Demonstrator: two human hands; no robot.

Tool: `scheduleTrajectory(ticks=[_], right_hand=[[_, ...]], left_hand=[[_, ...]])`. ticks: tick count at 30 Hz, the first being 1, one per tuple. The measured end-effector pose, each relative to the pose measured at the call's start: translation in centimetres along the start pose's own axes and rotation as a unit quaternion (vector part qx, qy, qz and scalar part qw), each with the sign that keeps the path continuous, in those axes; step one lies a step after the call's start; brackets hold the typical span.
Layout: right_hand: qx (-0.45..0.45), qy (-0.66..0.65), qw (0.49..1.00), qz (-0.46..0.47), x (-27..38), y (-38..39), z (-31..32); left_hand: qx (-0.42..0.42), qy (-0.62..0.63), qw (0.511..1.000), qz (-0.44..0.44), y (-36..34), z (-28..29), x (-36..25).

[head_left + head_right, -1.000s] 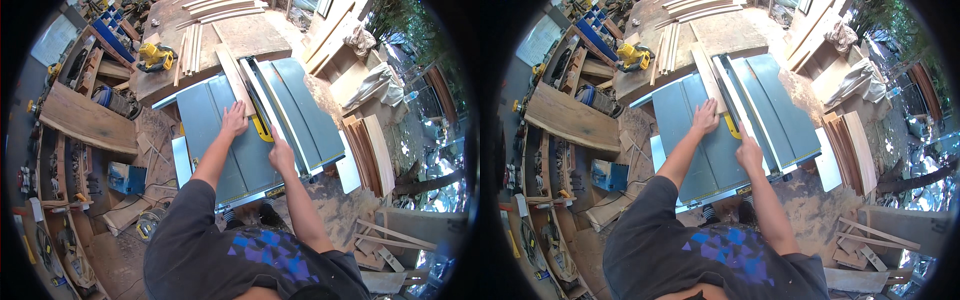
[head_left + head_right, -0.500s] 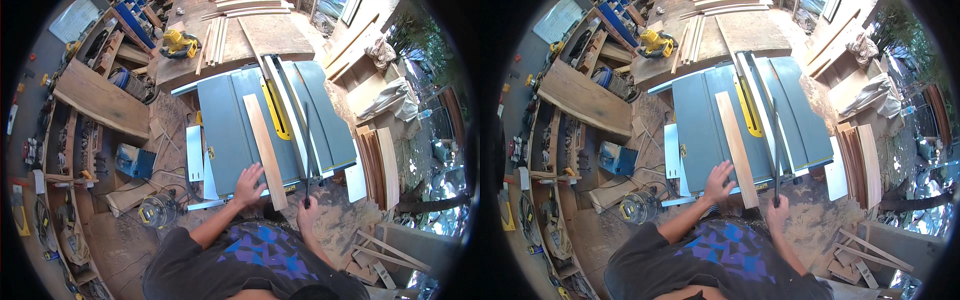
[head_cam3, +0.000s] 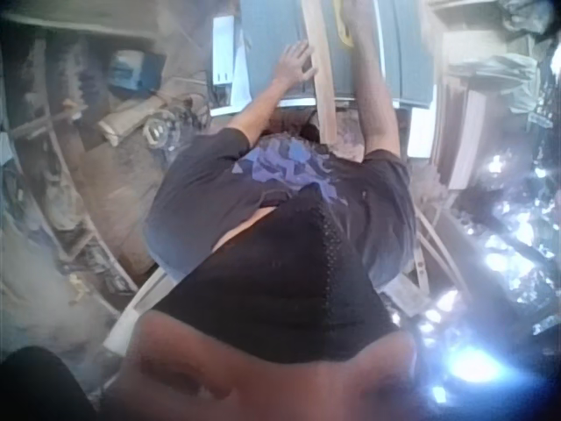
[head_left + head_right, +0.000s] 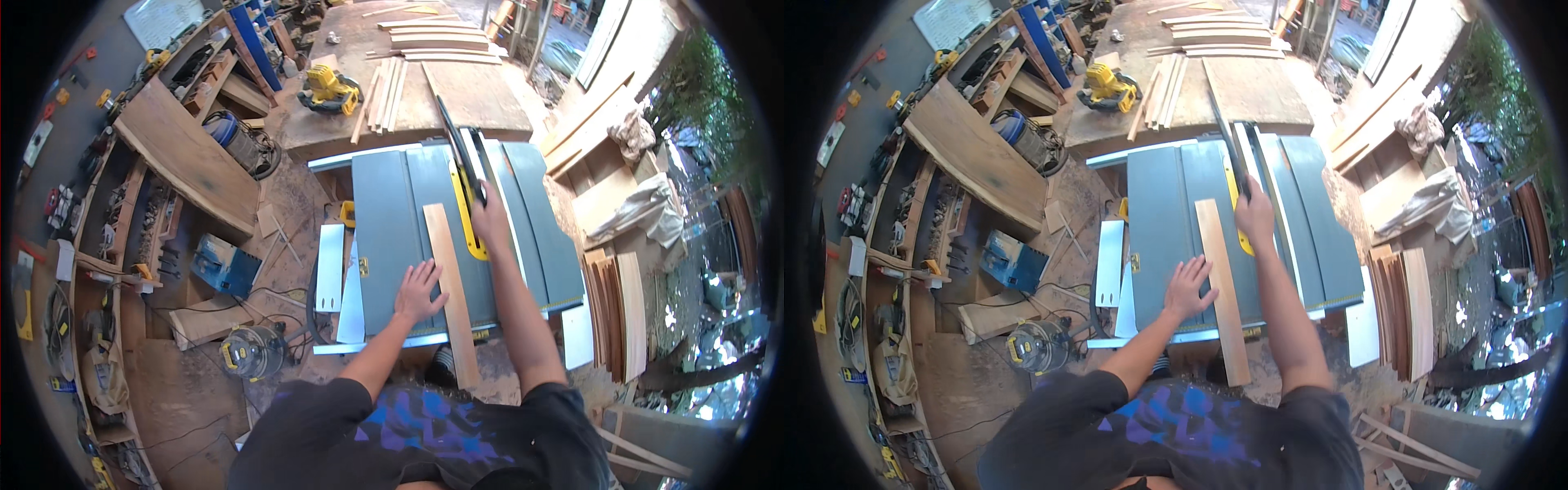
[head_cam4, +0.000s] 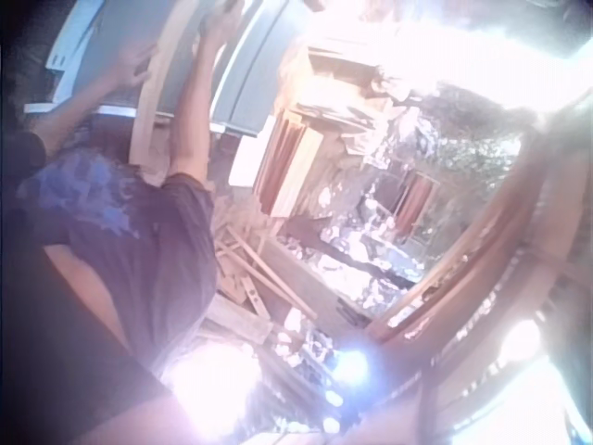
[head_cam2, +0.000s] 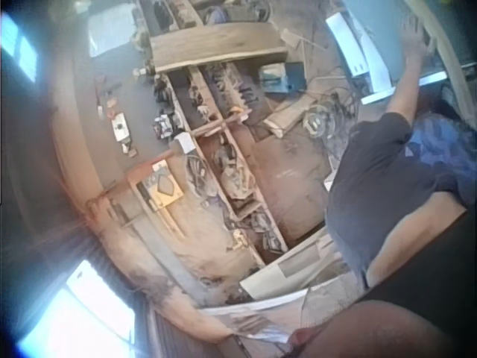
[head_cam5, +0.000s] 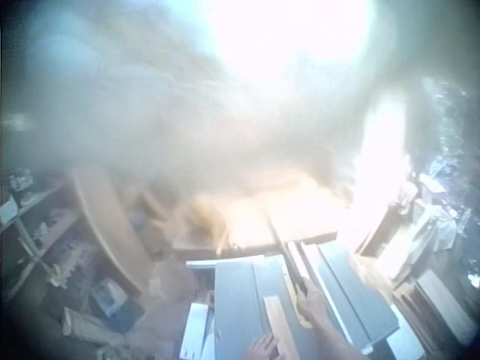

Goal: Cutting wooden boards using a table saw and a push stick.

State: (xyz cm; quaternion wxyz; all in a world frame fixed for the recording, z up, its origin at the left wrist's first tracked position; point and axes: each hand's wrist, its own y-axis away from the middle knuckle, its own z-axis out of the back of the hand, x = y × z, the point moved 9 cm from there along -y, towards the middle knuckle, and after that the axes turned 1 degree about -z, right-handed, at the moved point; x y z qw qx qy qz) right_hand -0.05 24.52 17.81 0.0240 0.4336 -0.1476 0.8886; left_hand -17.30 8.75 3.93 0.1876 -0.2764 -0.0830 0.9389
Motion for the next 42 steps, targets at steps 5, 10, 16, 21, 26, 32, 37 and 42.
scheduleTrajectory(ticks=[5,10,16,21,26,32,37,42], right_hand=[[0.046,0.148,0.986,-0.057,-0.2,-19.1,-7.1],[0.092,0.181,0.969,-0.143,-8.9,-32.3,-12.4],[0.153,-0.153,0.967,-0.137,-4.5,-30.7,-26.0],[-0.054,-0.087,0.992,0.077,-1.6,-31.4,-14.2],[0.072,-0.242,0.963,-0.090,0.0,-13.1,-3.9],[-0.115,0.065,0.991,-0.010,-6.3,23.1,13.4],[-0.114,-0.042,0.904,-0.410,-22.0,51.7,13.4],[-0.206,-0.506,0.634,-0.547,-24.0,59.9,10.7]], left_hand=[[0.006,-0.023,1.000,0.014,0.2,0.1,1.0],[0.022,-0.003,1.000,-0.008,-2.1,-0.3,-0.2],[0.029,-0.019,0.999,0.038,-0.5,-0.2,2.3],[0.040,-0.001,0.999,-0.005,-1.3,-1.4,0.8],[0.027,-0.022,0.999,0.001,-0.7,-1.1,1.6],[0.038,-0.031,0.998,-0.027,0.6,-1.3,-0.3],[0.064,0.009,0.997,-0.040,5.3,-2.9,-6.5],[0.079,0.066,0.994,-0.028,9.3,-5.3,-10.7]])
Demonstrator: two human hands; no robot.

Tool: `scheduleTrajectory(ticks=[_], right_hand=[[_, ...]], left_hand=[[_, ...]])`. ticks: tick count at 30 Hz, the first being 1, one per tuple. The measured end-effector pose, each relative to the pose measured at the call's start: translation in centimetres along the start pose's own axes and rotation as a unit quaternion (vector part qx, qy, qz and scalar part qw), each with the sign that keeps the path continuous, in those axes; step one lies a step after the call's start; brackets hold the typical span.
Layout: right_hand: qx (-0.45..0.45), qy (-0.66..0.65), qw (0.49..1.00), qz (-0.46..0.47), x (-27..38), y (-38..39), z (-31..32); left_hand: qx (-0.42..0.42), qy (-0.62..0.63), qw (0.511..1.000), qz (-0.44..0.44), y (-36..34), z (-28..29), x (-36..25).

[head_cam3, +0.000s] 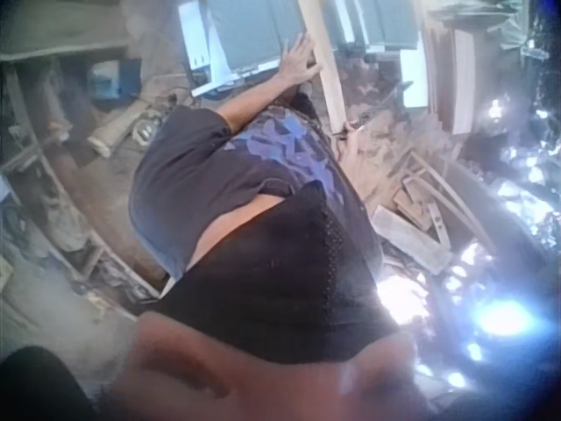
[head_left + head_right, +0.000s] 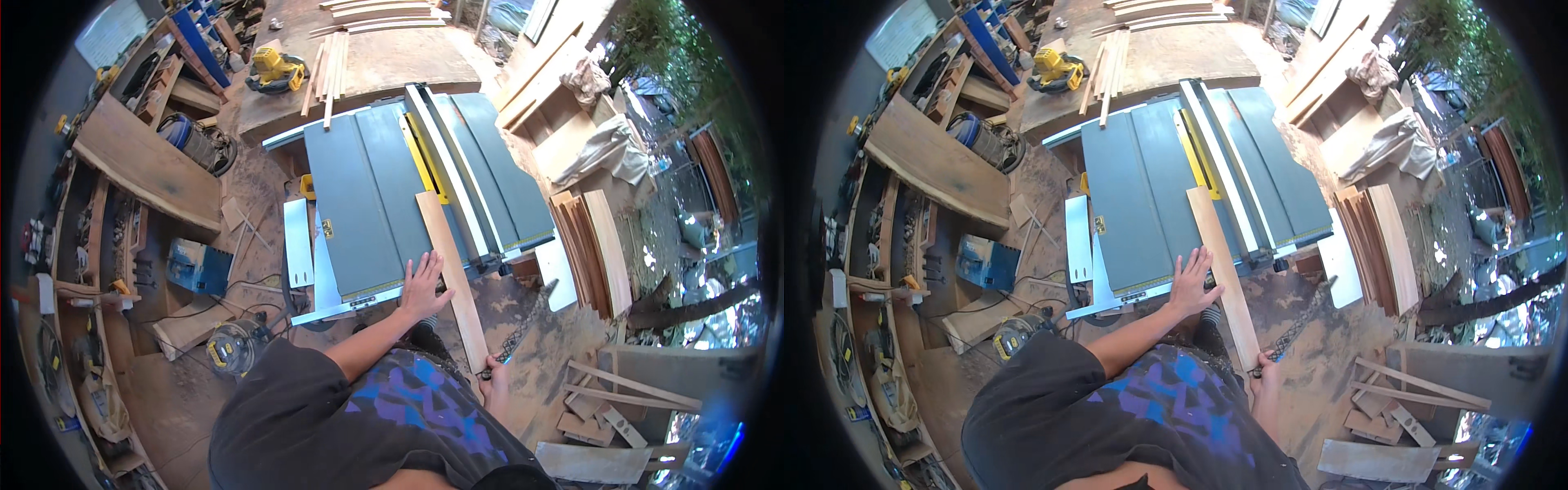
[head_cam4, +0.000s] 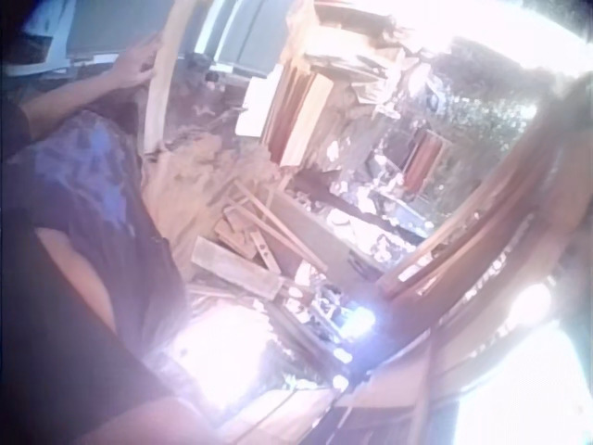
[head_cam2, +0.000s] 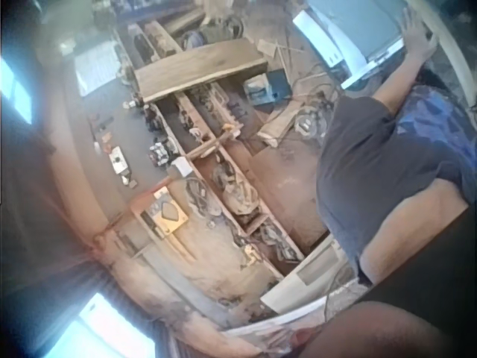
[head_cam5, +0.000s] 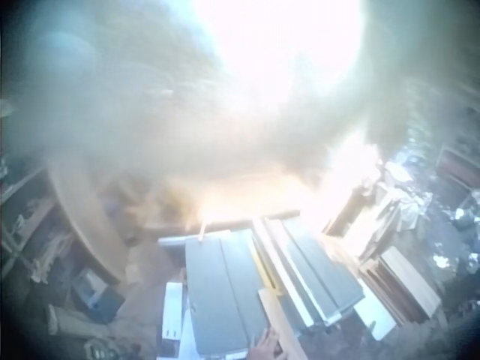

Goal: Cutting wooden boards using a table saw and a push stick.

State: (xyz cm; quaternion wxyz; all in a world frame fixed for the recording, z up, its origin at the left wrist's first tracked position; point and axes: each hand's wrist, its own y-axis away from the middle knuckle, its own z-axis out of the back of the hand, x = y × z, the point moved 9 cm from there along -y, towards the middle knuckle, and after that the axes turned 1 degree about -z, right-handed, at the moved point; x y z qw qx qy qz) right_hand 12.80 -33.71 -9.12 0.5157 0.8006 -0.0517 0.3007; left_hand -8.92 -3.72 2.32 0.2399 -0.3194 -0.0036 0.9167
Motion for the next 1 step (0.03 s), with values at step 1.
scheduleTrajectory(ticks=[1], right_hand=[[-0.034,-0.023,0.999,0.004,0.09,0.50,1.43]], left_hand=[[0.008,0.037,0.999,-0.001,0.12,-0.64,-0.58]])
